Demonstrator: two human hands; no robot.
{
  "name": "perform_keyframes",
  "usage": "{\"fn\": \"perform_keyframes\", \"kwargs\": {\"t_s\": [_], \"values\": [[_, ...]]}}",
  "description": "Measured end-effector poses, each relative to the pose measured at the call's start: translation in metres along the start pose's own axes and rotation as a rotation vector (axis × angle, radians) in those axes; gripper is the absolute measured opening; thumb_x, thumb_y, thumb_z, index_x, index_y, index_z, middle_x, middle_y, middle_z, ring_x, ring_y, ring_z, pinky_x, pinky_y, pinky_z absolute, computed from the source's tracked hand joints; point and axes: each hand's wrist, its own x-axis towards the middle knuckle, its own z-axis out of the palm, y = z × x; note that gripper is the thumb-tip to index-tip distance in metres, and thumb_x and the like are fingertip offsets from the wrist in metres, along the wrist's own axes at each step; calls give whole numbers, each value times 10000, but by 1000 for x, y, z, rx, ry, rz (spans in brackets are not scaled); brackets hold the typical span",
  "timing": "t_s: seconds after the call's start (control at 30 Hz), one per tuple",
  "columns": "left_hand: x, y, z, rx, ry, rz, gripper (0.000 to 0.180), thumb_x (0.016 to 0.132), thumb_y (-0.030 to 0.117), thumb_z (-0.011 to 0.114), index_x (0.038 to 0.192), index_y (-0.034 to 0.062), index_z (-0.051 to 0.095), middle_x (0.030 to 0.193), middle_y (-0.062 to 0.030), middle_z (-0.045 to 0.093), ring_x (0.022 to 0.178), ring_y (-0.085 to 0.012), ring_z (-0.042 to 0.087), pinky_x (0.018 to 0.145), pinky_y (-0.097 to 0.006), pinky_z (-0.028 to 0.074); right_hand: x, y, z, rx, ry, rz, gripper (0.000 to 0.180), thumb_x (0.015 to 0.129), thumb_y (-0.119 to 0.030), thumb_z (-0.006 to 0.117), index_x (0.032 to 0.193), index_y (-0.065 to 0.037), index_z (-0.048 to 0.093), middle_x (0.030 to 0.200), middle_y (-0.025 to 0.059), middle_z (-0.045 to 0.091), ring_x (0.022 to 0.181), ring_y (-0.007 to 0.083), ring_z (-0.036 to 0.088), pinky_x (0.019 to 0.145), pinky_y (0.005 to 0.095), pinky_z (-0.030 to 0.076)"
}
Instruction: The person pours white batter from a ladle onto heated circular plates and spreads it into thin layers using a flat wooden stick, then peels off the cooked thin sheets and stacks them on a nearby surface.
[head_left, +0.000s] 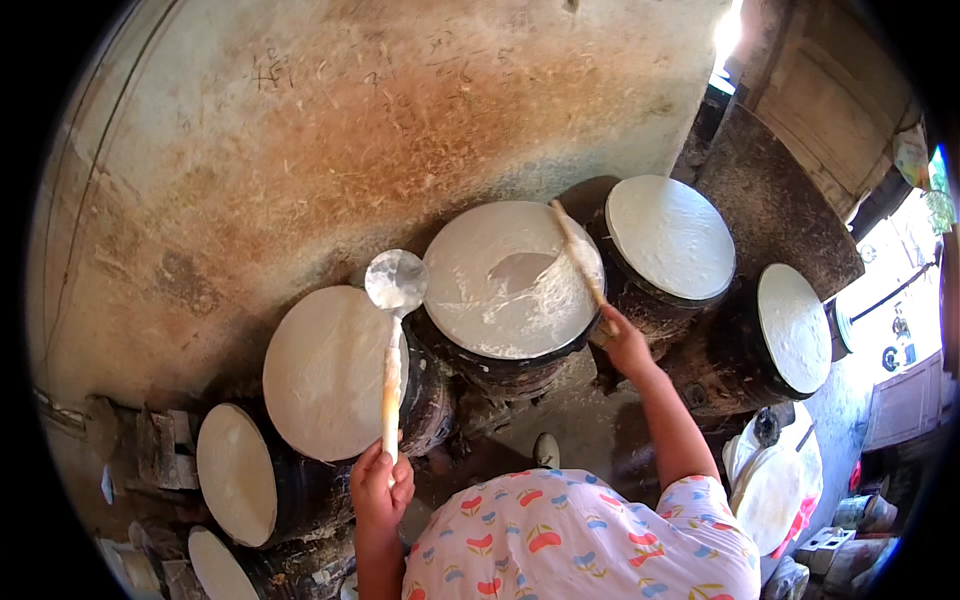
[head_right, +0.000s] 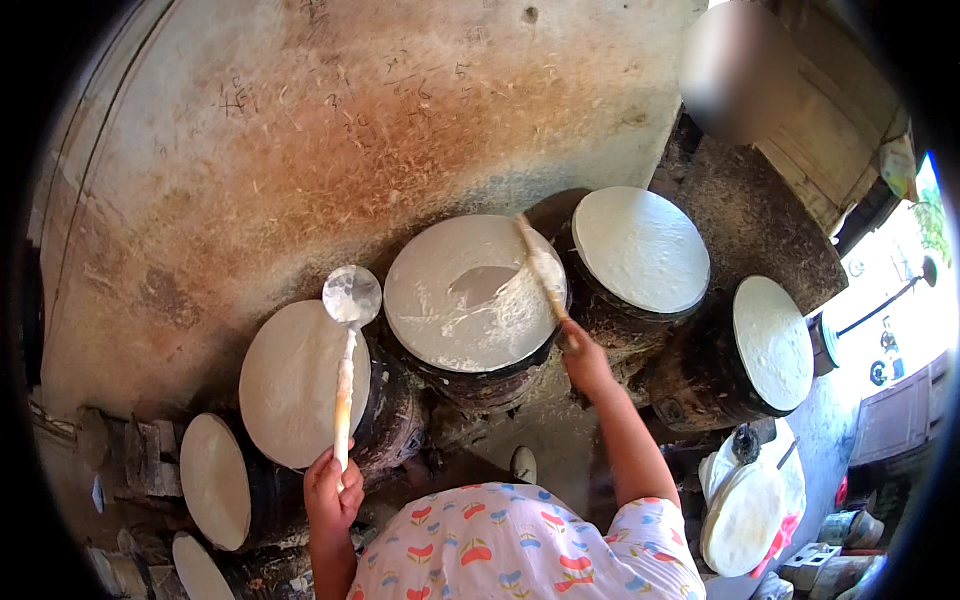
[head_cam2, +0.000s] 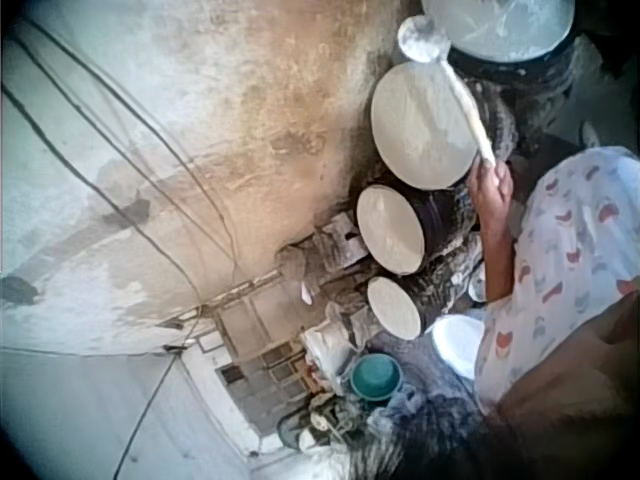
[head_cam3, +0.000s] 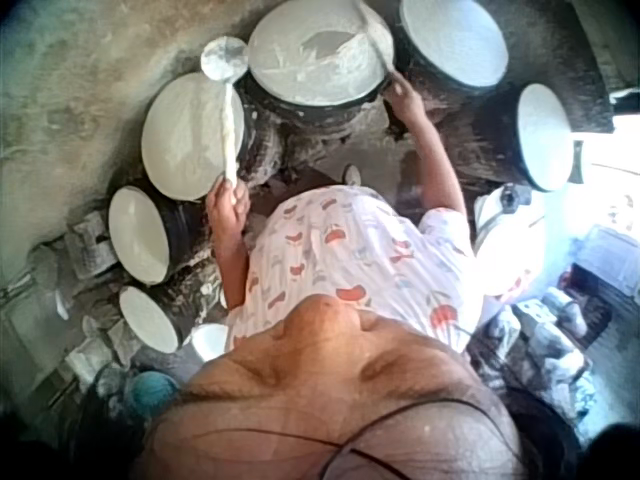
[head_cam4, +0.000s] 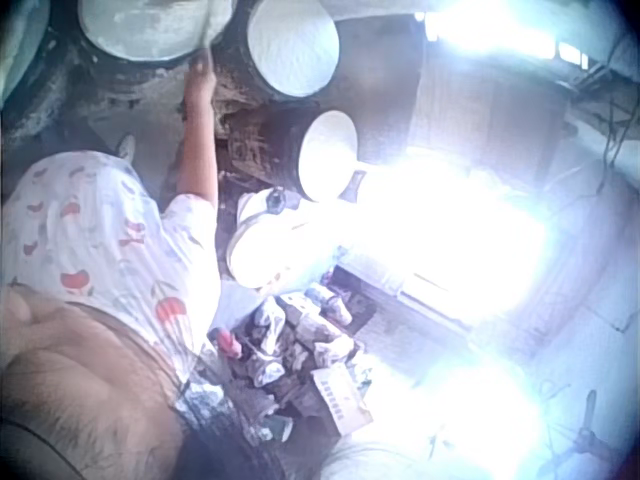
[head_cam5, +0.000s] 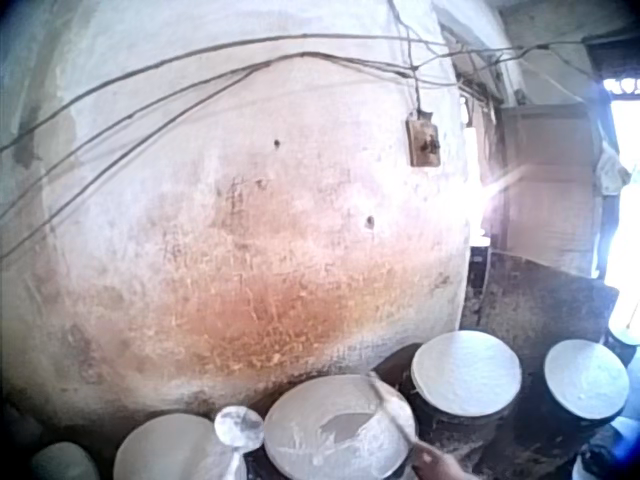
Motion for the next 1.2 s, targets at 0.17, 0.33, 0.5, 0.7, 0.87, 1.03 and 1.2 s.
{"fn": "perform_keyframes", "kwargs": {"t_s": [0.17,0.33,0.5,0.7,0.87,1.03,1.2], "values": [[11,13,-21,-766,-457,-111,471,982,145,360,1374,-107,292,714,-63,441,448,-94,423,333,-217,320,-9,-24,3,-16,-106,0,590,803,59,502,1346,-174,500,1135,184,638,1010,301,632,884,318,468],[10,32,-21,-375,-278,100,438,957,195,483,1303,-67,428,645,-23,430,385,-58,336,301,-199,282,-31,-14,-11,-83,-7,81,589,815,58,491,1345,-198,506,1107,188,646,990,295,645,844,352,488],[24,20,3,-154,-183,30,385,942,163,520,1249,-68,498,661,-26,461,398,-49,370,308,-186,298,-49,-66,14,-161,-226,79,603,805,36,487,1359,-202,489,876,215,649,720,300,636,697,382,503],[19,15,-8,-82,-231,45,390,931,156,538,1249,-65,497,678,-47,486,423,-76,413,349,-192,341,-57,-43,-6,-66,8,100,622,790,43,478,1359,-208,487,924,228,657,735,303,652,710,381,507],[23,6,-2,8,-208,-6,384,937,126,523,1262,-70,468,699,-62,502,442,-88,441,362,-205,363,-76,-64,46,-37,-214,21,633,796,31,479,1356,-264,488,914,248,646,758,352,650,718,417,507],[14,29,-15,-279,-397,-74,413,924,117,536,1248,-126,457,683,-69,482,420,-82,404,347,-189,351,-56,-56,41,-68,-162,-69,617,798,41,495,1348,-239,495,936,238,653,782,336,655,723,401,509],[17,34,1,-102,-315,1,373,923,125,544,1231,-76,483,679,-72,491,421,-79,417,335,-191,337,-11,-45,19,50,-17,130,567,819,48,495,1334,-187,529,854,154,653,664,196,599,613,311,482]]}}
